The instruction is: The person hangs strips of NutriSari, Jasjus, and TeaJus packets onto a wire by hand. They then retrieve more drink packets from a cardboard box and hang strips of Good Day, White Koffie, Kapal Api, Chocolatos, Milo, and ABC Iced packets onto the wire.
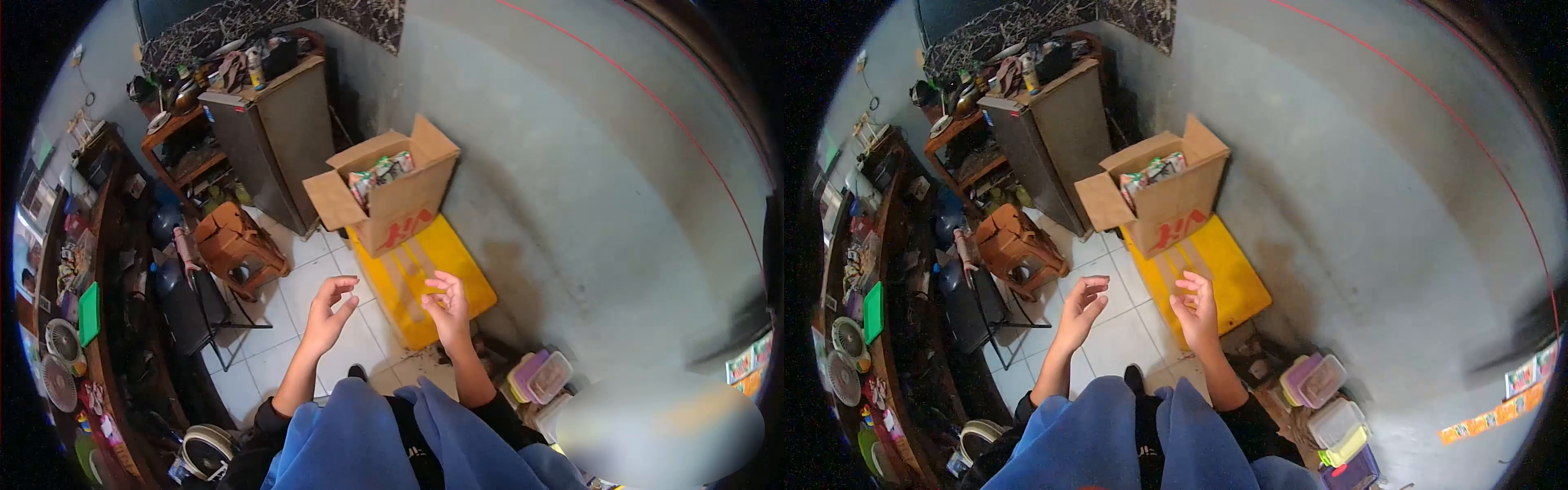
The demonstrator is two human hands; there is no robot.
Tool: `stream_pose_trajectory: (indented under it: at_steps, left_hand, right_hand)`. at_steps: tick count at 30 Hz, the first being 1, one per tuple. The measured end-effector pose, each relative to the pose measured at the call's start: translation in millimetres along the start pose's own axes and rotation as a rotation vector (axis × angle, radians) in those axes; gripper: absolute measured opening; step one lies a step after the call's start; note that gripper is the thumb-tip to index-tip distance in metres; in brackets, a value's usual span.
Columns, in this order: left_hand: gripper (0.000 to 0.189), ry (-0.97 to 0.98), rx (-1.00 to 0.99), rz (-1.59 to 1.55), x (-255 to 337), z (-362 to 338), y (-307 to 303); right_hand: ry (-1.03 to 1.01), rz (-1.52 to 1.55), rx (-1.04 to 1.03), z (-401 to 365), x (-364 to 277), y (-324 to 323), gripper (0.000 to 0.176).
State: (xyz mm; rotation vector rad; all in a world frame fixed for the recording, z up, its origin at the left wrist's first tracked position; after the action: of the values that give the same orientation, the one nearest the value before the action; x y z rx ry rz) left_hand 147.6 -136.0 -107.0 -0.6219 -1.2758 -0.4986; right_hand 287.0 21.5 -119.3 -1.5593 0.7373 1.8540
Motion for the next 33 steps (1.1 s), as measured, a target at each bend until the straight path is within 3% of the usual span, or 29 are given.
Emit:
stream_pose_trajectory:
  at_steps: [6,9,14,18,20,21,22,24,25,26,28,29,31,33]
  left_hand:
    - [0.025,-0.196,0.022,-0.140,-37,47,-58]
    - [0.025,-0.219,0.010,-0.212,-61,79,-66]
    - [0.028,-0.226,-0.098,-0.223,-94,140,-66]
    - [0.024,-0.133,-0.166,-0.031,-109,212,-63]
    - [0.024,-0.136,-0.189,0.082,-110,244,-62]
    - [0.026,-0.080,-0.229,0.160,-113,262,-60]
    - [0.027,-0.024,-0.266,0.229,-118,278,-57]
    - [0.028,0.030,-0.314,0.224,-132,306,-50]
    - [0.028,0.054,-0.337,0.228,-141,317,-46]
    - [0.027,0.070,-0.360,0.231,-151,324,-42]
    - [0.028,0.031,-0.398,0.252,-178,339,-34]
    - [0.027,-0.021,-0.449,0.209,-190,347,-28]
    - [0.025,-0.084,-0.532,0.165,-218,362,-12]
    - [0.028,-0.106,-0.586,0.132,-243,379,6]
  right_hand:
    - [0.236,0.265,0.036,41,17,83,0.046]
    - [0.242,0.210,0.017,69,37,91,0.044]
    - [0.476,0.346,0.196,127,82,98,0.041]
    - [0.368,0.305,0.201,202,112,125,0.035]
    - [0.052,-0.154,0.049,237,117,142,0.028]
    - [0.026,-0.381,0.013,253,122,148,0.024]
    - [0.039,-0.380,0.035,261,130,150,0.024]
    - [0.129,-1.242,0.049,270,150,152,0.024]
    - [0.297,-1.275,0.140,271,160,146,0.026]
    - [0.323,-1.279,0.132,270,159,143,0.026]
    - [0.616,-1.536,-0.055,267,160,134,0.024]
    - [0.640,-1.533,-0.052,264,175,129,0.024]
    - [0.497,-1.615,0.174,253,208,122,0.031]
    - [0.576,-1.506,0.211,265,217,126,0.031]
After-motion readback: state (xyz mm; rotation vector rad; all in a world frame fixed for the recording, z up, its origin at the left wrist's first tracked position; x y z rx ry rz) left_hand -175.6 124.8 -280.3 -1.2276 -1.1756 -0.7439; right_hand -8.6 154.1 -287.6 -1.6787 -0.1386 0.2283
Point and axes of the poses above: each hand's wrist, its own z-axis towards the middle knuckle, its own y-axis out of the palm, x = y × z, the point moved 3 cm from there along z, towards the middle knuckle, and after that the axes turned 3 degrees about x, right-handed, at the moved point
